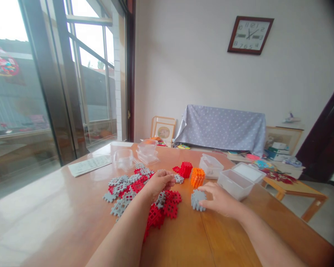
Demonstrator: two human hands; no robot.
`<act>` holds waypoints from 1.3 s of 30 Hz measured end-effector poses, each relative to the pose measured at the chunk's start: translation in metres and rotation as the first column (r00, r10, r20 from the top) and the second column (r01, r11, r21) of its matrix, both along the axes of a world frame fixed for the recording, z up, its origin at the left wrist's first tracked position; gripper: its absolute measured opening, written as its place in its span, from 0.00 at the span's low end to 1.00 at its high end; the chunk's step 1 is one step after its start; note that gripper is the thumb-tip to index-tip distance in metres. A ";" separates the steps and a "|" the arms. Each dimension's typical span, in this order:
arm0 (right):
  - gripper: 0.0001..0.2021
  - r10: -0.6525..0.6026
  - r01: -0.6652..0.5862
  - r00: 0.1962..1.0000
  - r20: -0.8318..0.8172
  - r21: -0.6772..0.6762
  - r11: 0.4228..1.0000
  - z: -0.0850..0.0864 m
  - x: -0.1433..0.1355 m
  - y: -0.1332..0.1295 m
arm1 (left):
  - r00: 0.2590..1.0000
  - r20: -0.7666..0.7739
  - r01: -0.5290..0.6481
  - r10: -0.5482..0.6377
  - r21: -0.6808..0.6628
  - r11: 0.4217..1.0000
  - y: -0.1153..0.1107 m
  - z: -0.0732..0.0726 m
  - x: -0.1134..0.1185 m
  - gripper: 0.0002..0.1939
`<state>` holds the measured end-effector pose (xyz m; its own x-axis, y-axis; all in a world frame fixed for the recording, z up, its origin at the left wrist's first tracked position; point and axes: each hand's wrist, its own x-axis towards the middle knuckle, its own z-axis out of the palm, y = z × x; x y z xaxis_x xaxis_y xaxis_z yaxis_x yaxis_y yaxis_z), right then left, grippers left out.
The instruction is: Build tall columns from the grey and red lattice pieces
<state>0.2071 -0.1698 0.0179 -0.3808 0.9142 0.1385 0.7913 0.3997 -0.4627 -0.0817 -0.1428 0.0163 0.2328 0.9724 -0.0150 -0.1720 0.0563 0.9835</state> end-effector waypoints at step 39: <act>0.20 -0.267 0.398 0.758 -0.596 0.098 0.912 0.003 -0.029 0.011 | 0.870 -0.174 -0.419 0.460 0.231 0.878 0.015 0.000 -0.018 0.11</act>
<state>0.1785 -0.1583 0.0209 0.1470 0.8923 0.4268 0.5192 0.2977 -0.8011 -0.0993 -0.1274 0.0163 -0.2083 0.9633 0.1694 0.0812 -0.1556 0.9845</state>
